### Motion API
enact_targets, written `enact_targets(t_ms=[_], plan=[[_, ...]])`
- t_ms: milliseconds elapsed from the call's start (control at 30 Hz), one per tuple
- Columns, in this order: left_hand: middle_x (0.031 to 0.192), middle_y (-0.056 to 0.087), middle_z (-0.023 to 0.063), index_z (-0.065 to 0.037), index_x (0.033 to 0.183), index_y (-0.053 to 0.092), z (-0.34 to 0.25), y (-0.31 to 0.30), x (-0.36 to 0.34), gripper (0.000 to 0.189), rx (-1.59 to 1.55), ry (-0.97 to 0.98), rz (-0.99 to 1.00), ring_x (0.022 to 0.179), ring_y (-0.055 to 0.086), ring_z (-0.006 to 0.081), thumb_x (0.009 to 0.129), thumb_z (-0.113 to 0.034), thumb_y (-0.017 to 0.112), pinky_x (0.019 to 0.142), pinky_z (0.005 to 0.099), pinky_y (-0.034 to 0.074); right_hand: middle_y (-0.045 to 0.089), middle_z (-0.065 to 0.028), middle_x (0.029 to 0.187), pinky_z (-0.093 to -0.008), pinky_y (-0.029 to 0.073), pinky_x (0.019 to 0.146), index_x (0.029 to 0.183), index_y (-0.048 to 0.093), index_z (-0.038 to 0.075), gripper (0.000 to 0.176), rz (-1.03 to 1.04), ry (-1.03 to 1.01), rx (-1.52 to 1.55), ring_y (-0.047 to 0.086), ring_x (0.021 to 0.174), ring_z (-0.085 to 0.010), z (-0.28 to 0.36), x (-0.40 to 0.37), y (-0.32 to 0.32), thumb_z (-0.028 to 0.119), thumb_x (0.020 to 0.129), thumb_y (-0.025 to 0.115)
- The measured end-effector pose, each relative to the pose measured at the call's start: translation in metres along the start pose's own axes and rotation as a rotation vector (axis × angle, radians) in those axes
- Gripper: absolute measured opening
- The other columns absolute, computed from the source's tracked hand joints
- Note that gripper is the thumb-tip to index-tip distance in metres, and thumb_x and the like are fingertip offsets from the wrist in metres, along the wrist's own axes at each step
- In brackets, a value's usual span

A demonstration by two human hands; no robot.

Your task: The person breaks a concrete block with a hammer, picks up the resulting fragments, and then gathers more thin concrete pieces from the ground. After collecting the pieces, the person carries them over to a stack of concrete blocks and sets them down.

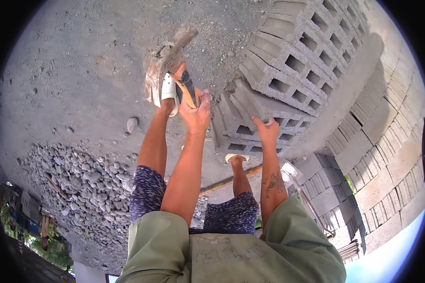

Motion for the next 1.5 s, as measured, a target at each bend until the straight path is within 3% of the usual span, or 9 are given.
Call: enact_targets(t_ms=[100, 167, 333, 467, 633, 1000, 1367, 1433, 1500], plan=[[0.070, 0.061, 0.0125, 0.000, 0.084, 0.055, 0.084, 0.001, 0.001, 0.017, 0.269, 0.070, 0.138, 0.067, 0.060, 0.0201, 0.072, -0.011, 0.061, 0.066, 0.0322, 0.048, 0.056, -0.0142, 0.058, -0.0368, 0.042, 0.055, 0.056, 0.048, -0.003, 0.046, 0.046, 0.045, 0.119, 0.051, 0.054, -0.0254, 0.007, -0.007, -0.019, 0.034, 0.057, 0.077], [0.083, 0.063, 0.0192, -0.001, 0.089, 0.057, 0.104, 0.001, 0.021, 0.022, 1.227, -0.246, 0.450, 0.081, 0.063, 0.0325, 0.071, -0.014, 0.058, 0.074, 0.0403, 0.048, 0.054, -0.0126, 0.057, -0.0356, 0.041, 0.053, 0.055, 0.046, -0.003, 0.047, 0.087, 0.092, 0.229, 0.048, 0.052, -0.0209, 0.012, -0.008, -0.024, 0.033, 0.058, 0.077], [0.088, 0.062, 0.0218, -0.005, 0.094, 0.058, 0.062, -0.022, 0.020, 0.027, 1.116, -0.145, 0.512, 0.087, 0.059, 0.0386, 0.069, -0.015, 0.059, 0.076, 0.0434, 0.047, 0.054, -0.0120, 0.057, -0.0350, 0.040, 0.051, 0.056, 0.045, -0.004, 0.049, 0.087, 0.007, 0.158, 0.046, 0.052, -0.0180, -0.007, -0.005, -0.025, 0.034, 0.060, 0.076], [0.068, 0.059, 0.0137, -0.001, 0.085, 0.055, 0.031, -0.019, -0.008, 0.017, 0.535, -0.130, 0.160, 0.061, 0.058, 0.0219, 0.069, -0.007, 0.057, 0.062, 0.0310, 0.046, 0.058, -0.0133, 0.060, -0.0346, 0.043, 0.055, 0.066, 0.057, -0.007, 0.048, 0.185, -0.004, -0.116, 0.050, 0.053, -0.0224, 0.020, -0.007, -0.030, 0.037, 0.061, 0.076], [0.065, 0.055, 0.0037, -0.002, 0.081, 0.054, -0.027, 0.003, -0.001, 0.011, 0.290, -0.081, 0.124, 0.058, 0.050, 0.0087, 0.071, -0.006, 0.058, 0.056, 0.0261, 0.044, 0.064, -0.0157, 0.067, -0.0406, 0.046, 0.062, 0.092, 0.066, -0.002, 0.060, -0.300, -0.353, -0.053, 0.061, 0.065, -0.0312, 0.068, 0.028, -0.024, 0.051, 0.064, 0.070], [0.064, 0.050, -0.0007, -0.004, 0.084, 0.052, -0.191, 0.032, 0.031, 0.016, -0.123, 0.224, 0.129, 0.058, 0.046, 0.0051, 0.074, -0.006, 0.065, 0.052, 0.0220, 0.040, 0.064, -0.0180, 0.072, -0.0399, 0.048, 0.067, 0.078, 0.066, -0.003, 0.067, -0.215, -0.147, -0.243, 0.063, 0.072, -0.0334, 0.099, 0.074, 0.005, 0.060, 0.057, 0.071], [0.062, 0.051, -0.0013, -0.006, 0.077, 0.050, -0.164, 0.046, 0.049, 0.015, -0.071, 0.342, 0.127, 0.049, 0.046, 0.0045, 0.076, -0.002, 0.064, 0.039, 0.0206, 0.037, 0.062, -0.0234, 0.068, -0.0408, 0.047, 0.069, 0.066, 0.060, -0.007, 0.049, -0.057, 0.076, -0.072, 0.062, 0.071, -0.0375, 0.068, 0.055, -0.025, 0.037, 0.053, 0.077], [0.065, 0.057, 0.0040, -0.004, 0.078, 0.050, -0.087, 0.058, 0.050, 0.013, -0.136, 0.204, 0.187, 0.050, 0.055, 0.0150, 0.075, -0.005, 0.063, 0.045, 0.0277, 0.044, 0.061, -0.0239, 0.066, -0.0414, 0.046, 0.065, 0.064, 0.057, -0.008, 0.051, -0.012, 0.102, -0.018, 0.061, 0.068, -0.0377, 0.081, 0.055, -0.039, 0.037, 0.053, 0.077], [0.075, 0.063, 0.0151, 0.000, 0.083, 0.051, 0.010, 0.049, 0.056, 0.017, 0.646, 0.323, 0.370, 0.067, 0.063, 0.0331, 0.074, -0.011, 0.061, 0.060, 0.0381, 0.050, 0.060, -0.0233, 0.064, -0.0411, 0.046, 0.065, 0.062, 0.056, -0.008, 0.051, -0.061, 0.030, 0.037, 0.060, 0.065, -0.0375, 0.070, 0.059, -0.034, 0.037, 0.053, 0.077]])
Point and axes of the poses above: each hand's wrist, its own x-axis towards the middle knuckle, its own y-axis out of the palm, z = x × y, the point moved 1 cm from there along x, towards the middle knuckle
